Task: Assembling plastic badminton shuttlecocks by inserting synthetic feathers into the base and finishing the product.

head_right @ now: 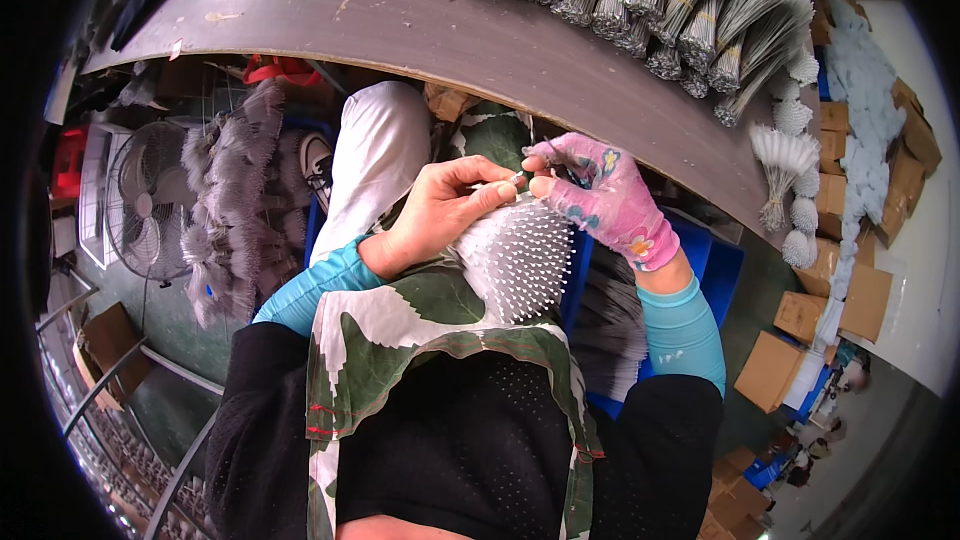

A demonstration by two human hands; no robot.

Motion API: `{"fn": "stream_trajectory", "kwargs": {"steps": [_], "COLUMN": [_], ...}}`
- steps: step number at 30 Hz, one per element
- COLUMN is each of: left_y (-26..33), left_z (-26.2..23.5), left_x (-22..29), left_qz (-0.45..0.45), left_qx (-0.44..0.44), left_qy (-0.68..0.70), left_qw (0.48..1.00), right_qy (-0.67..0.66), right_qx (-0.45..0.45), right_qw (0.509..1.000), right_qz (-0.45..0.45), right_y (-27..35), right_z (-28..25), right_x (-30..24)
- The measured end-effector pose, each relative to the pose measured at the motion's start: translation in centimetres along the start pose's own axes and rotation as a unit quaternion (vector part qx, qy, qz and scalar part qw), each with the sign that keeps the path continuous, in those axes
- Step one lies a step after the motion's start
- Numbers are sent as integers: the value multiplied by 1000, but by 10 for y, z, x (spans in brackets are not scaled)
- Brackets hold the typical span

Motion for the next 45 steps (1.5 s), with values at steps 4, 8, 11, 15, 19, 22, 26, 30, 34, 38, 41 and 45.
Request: {"fn": "stream_trajectory", "kwargs": {"steps": [4,8,11,15,19,22,26,30,34,38,41,45], "left_y": [0,0,0,-2,-4,-4,-4,-4,-5,-5,-5,-4], "left_z": [1,3,4,3,6,8,9,8,10,10,9,9], "left_x": [-1,1,-1,-4,-3,-7,-10,-9,-6,-6,-5,-5], "left_qz": [-23,-15,-28,-51,-107,-149,-176,-146,-129,-133,-132,-118], "left_qx": [-4,-12,-12,-3,-28,-34,-53,-41,-38,-37,-32,-33], "left_qy": [-14,-29,-7,81,102,146,159,109,98,100,97,80], "left_qw": [1000,999,1000,995,989,977,970,982,986,985,986,989], "right_qy": [72,218,242,115,78,81,98,127,191,264,264,252], "right_qx": [-37,6,37,56,-6,-73,-92,-130,-139,-129,-131,-134], "right_qw": [997,975,967,991,994,988,984,973,963,947,946,950], "right_qz": [3,-52,-62,38,73,112,120,144,132,127,133,131], "right_y": [-2,-3,-3,-6,0,4,8,11,7,4,1,1], "right_z": [5,7,4,-19,-25,-20,-12,-10,-10,-9,-8,-7], "right_x": [-4,-18,-20,-7,0,-5,-10,-12,-14,-21,-21,-22]}}
Point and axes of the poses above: each hand's wrist, its own y-axis away from the middle knuckle, its own z-axis out of the palm, x = y × z, the point moved 6 cm from there along -y, towards the middle knuckle, and after that the axes turned 13 degrees about y, right-handed, at the moved point
